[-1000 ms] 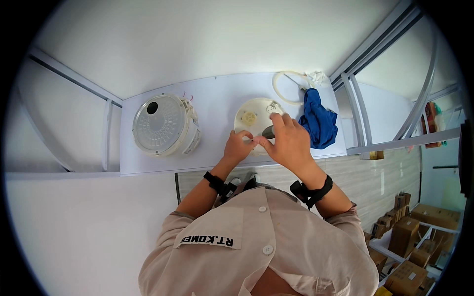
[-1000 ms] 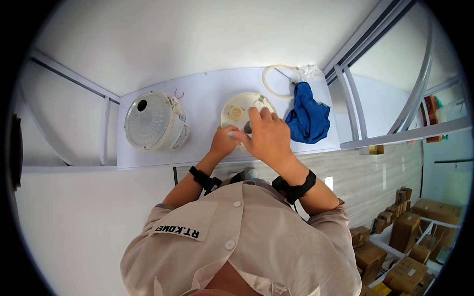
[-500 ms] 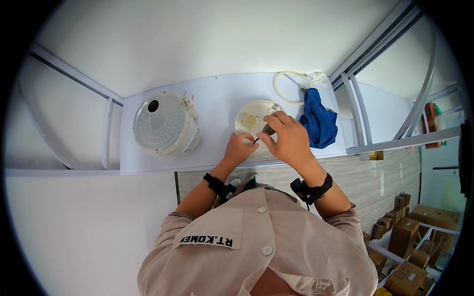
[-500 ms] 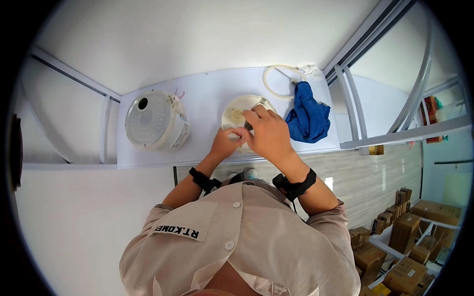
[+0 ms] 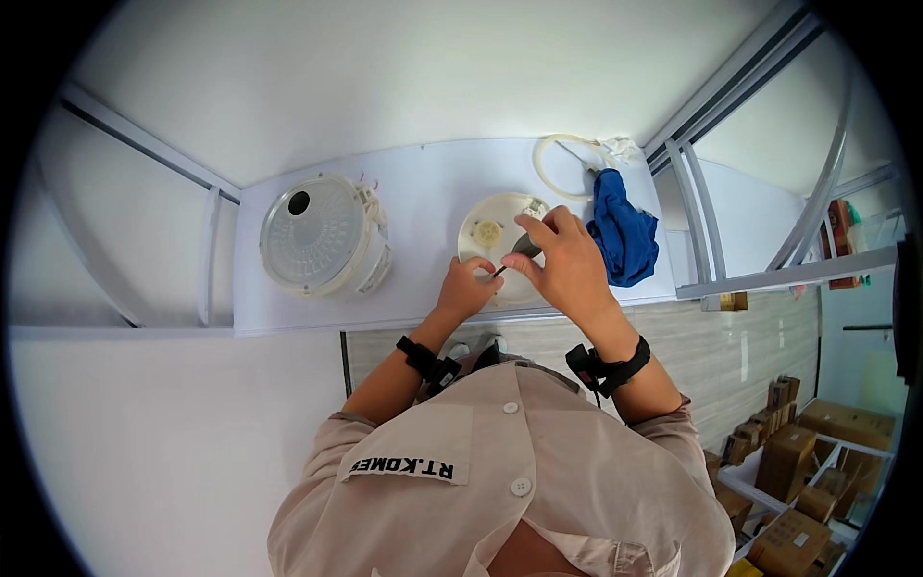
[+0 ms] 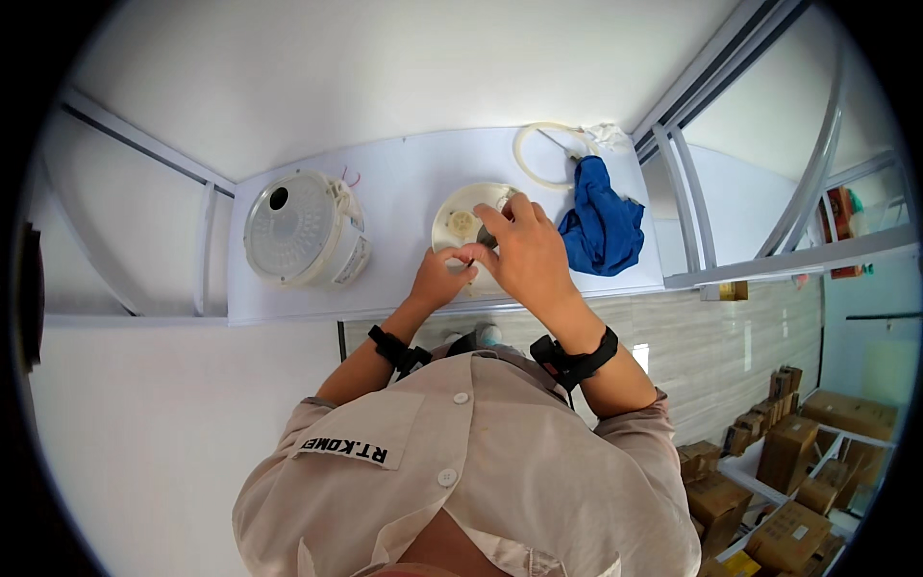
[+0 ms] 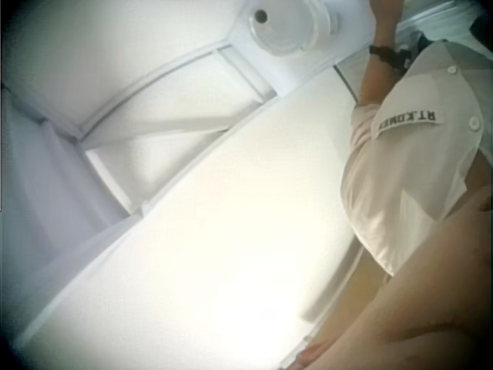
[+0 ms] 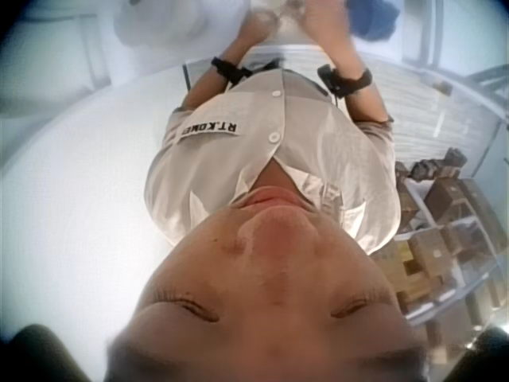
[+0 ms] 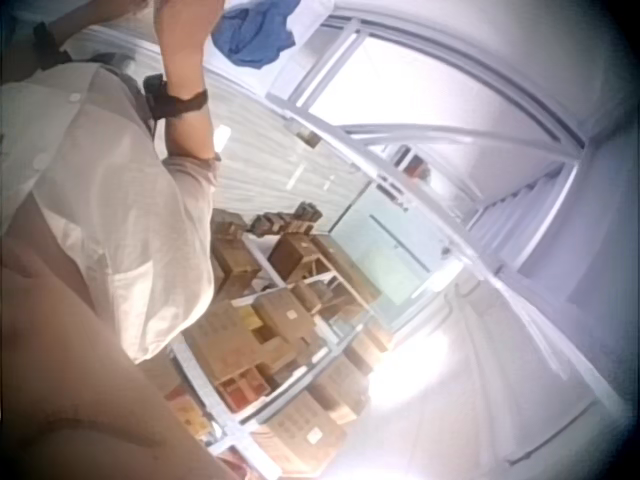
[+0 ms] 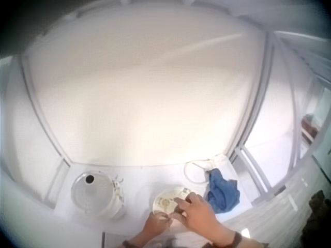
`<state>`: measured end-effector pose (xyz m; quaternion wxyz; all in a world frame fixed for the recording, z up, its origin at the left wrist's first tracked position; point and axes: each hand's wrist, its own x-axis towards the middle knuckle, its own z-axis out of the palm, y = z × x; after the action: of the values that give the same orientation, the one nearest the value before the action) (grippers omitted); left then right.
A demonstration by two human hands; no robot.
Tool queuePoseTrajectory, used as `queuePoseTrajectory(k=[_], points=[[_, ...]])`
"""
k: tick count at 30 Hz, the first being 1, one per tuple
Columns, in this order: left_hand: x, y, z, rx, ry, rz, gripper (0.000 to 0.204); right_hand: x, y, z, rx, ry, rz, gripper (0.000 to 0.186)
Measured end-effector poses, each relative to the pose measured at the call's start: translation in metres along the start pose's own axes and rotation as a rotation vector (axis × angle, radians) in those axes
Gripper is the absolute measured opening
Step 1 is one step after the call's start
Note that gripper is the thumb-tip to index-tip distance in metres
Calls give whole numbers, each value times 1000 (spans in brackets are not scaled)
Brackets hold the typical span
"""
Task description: The person disassembles a white plastic appliance cover, uses a screwdriver to remove screws, and wipes the parts with a blue cloth. The person then reassembles the cover and continues wiping the components.
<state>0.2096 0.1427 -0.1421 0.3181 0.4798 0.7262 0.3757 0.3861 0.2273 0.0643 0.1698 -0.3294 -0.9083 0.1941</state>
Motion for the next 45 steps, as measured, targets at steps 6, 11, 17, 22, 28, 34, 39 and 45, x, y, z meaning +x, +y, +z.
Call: queuePoseTrajectory(k=[6,11,17,22,28,34,39,45], points=[[-2,11,-4,28,-35,-30,30,-1,10,15,583,153,-131,59],[-2,-4,0,-7,-29,9,29,-1,5,11,165,230,-211,62],[-3,3,-2,-4,-41,-5,29,-1,6,16,642,185,-39,57],[-1,2,-4,-8,-36,-11,27,0,12,16,383,234,-132,60],[-1,2,-5,-39,-31,18,26,-1,13,14,519,173,-40,56],[0,-3,-5,-44,-26,45,27,-4,11,11,414,247,-166,61],[0,-3,-4,-45,-33,39,27,-11,23,15,404,86,25,67],[-1,-1,-6,-52,-35,58,27,-9,19,15,490,227,-204,67]])
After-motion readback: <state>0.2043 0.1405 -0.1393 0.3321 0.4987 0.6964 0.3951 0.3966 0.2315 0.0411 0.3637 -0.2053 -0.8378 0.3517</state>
